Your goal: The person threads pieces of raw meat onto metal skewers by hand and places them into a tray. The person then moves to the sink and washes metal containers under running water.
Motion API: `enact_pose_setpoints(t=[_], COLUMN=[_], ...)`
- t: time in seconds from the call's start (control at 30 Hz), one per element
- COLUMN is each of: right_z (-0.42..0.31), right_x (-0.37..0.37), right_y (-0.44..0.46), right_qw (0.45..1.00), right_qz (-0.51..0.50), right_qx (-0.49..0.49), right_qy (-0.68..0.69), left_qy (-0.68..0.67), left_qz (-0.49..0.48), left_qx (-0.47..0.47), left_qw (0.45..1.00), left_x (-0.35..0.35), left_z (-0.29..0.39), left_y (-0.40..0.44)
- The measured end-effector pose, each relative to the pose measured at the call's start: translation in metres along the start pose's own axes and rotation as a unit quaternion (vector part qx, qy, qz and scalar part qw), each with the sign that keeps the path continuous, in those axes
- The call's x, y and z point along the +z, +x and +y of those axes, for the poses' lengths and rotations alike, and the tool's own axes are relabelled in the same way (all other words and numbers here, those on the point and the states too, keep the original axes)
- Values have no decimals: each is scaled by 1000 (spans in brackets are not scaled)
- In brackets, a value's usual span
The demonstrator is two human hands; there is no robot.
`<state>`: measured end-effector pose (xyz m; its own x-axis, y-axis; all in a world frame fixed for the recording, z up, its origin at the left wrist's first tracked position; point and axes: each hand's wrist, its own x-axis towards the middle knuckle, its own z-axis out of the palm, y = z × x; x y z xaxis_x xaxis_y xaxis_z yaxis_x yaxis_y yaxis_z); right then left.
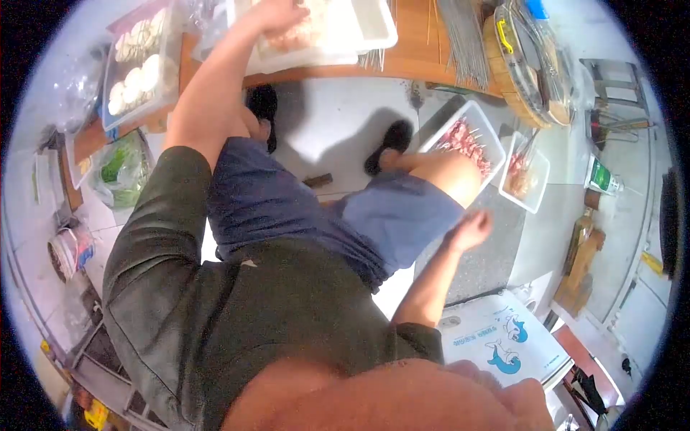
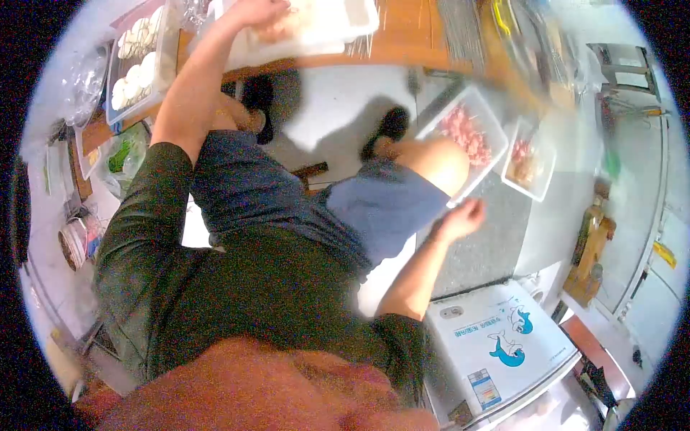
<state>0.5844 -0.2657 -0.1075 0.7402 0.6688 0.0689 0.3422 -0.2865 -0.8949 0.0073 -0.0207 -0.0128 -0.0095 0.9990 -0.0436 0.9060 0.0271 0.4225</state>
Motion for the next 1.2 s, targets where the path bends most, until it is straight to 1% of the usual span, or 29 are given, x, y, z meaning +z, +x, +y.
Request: enact_pose_setpoints(t=[0.07, 0.1, 0.13, 0.17, 0.2, 0.23, 0.27, 0.33, 0.4, 0.47, 0.53, 0.6, 0.67, 0.73, 0.8, 0.87, 0.9, 0.93, 0.97, 1.03, 1.07, 1.1, 1.13, 1.2], right_z=[-87, -117, -144, -178, -171, -157, -150, -165, -171, -181, -191, -200, -209, -222, -242, -270, -285, -302, -323, -368, -392, -417, -443, -497], right_x=[7, 16, 27, 60, 72, 84, 97, 112, 121, 137, 166, 200, 242, 277, 310, 340, 351, 363, 374, 398, 409, 419, 429, 448], right_y=[-6, -10, -20, -41, -40, -40, -40, -45, -48, -41, -19, 9, 35, 57, 74, 84, 85, 82, 83, 76, 69, 60, 39, 12], right_qw=[987, 983, 976, 957, 937, 903, 860, 793, 793, 744, 709, 684, 658, 635, 615, 593, 584, 575, 566, 541, 529, 519, 508, 486], right_qz=[48, 35, 14, -79, -108, -120, -126, -179, -223, -227, -237, -278, -332, -374, -417, -458, -475, -493, -515, -560, -580, -596, -610, -640], right_qx=[-145, -181, -217, -274, -318, -387, -457, -518, -502, -556, -593, -612, -623, -628, -624, -616, -612, -604, -591, -570, -560, -548, -539, -521], right_qy=[45, 21, 3, -48, -97, -145, -189, -265, -262, -293, -299, -284, -261, -248, -243, -242, -242, -247, -253, -262, -266, -273, -282, -290], left_qy=[-10, -26, -76, 0, -45, -48, -143, -119, -91, -157, -279, -253, -236, -355, -417, -458, -557, -647, -729, -842, -886, -896, -906, -910], left_qz=[10, -10, -33, -63, -37, 72, 43, 19, 173, 168, 133, 30, 28, 139, 118, -29, -14, -4, 9, -48, -74, -94, -117, -124], left_qx=[9, 20, -23, 7, -4, 5, -7, -39, 40, 12, -44, -159, -123, -78, -111, -173, -220, -260, -297, -270, -242, -247, -246, -219], left_qw=[1000, 999, 996, 998, 998, 996, 989, 992, 980, 973, 950, 954, 964, 921, 894, 871, 801, 717, 617, 465, 388, 356, 323, 330], left_x=[8, 13, 7, 20, 17, 42, 56, 48, 84, 59, 36, 38, 45, 66, 63, 46, 42, 39, 45, 50, 23, 21, -2, -67], left_z=[-12, -17, -9, -26, -13, -13, -24, -14, -39, -30, -17, -4, 0, 6, 11, 2, 9, 17, 28, 43, 50, 58, 59, 72], left_y=[3, 9, 7, 23, 17, 22, 28, 15, 21, 15, 13, 20, 21, 27, 27, 37, 40, 42, 45, 50, 49, 54, 41, 28])
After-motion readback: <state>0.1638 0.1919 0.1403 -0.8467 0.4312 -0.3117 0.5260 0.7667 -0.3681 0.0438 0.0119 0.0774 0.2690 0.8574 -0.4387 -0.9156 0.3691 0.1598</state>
